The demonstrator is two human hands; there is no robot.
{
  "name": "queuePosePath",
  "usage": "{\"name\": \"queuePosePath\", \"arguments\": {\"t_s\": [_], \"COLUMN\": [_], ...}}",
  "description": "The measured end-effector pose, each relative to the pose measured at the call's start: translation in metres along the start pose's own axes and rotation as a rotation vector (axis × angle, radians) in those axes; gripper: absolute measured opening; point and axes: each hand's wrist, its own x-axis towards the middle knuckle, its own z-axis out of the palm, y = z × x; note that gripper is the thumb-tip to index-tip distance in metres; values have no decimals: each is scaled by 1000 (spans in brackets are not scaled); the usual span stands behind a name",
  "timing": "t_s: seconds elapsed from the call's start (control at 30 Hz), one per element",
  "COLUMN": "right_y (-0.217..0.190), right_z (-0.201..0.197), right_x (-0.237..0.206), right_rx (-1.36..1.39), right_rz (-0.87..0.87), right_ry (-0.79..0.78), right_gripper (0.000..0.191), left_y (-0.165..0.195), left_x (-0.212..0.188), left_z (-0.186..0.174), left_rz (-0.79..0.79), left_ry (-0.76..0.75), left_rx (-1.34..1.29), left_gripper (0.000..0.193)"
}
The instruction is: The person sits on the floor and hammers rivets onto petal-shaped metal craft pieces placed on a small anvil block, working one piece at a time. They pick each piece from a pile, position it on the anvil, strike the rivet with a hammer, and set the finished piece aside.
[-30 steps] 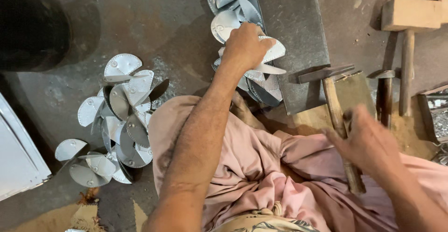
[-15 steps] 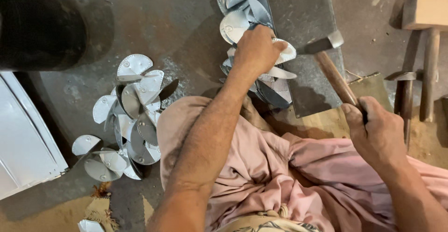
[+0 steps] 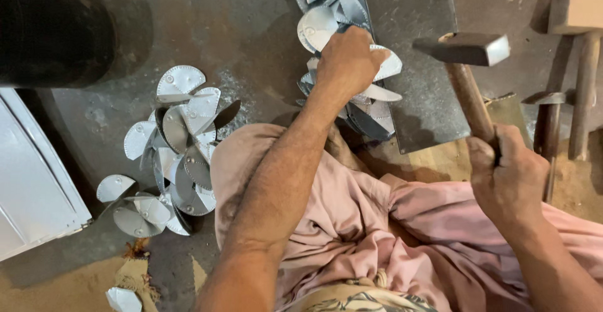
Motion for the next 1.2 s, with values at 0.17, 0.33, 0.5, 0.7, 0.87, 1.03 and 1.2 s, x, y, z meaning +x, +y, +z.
{"name": "queuePosePath", "arguments": {"t_s": [0.17, 0.33, 0.5, 0.7, 0.87, 1.03, 1.2], "right_y": [2, 31, 69, 53, 43, 73, 124], "right_z": [3, -18, -21, 21, 7, -6, 12], "right_x": [5, 2, -12, 2, -1, -27, -19], "right_rx": [-123, 1130, 633, -134, 242, 289, 288], "right_rz": [55, 451, 168, -430, 332, 393, 96], "right_ry": [-151, -547, 7, 192, -248, -524, -44], "right_gripper": [28, 40, 22, 18, 28, 45, 22], "left_y": [-3, -5, -10, -8, -15, -72, -88], "left_x": [2, 6, 11, 8, 1, -34, -51], "left_z": [2, 3, 7, 10, -41, -121, -117], "left_rz": [53, 9, 65, 99, -11, -244, -163], "left_ry": [17, 4, 22, 44, 211, 625, 862], "left_rx": [31, 12, 38, 57, 162, 457, 635], "left_gripper": [35, 32, 34, 31, 21, 19, 47]}}
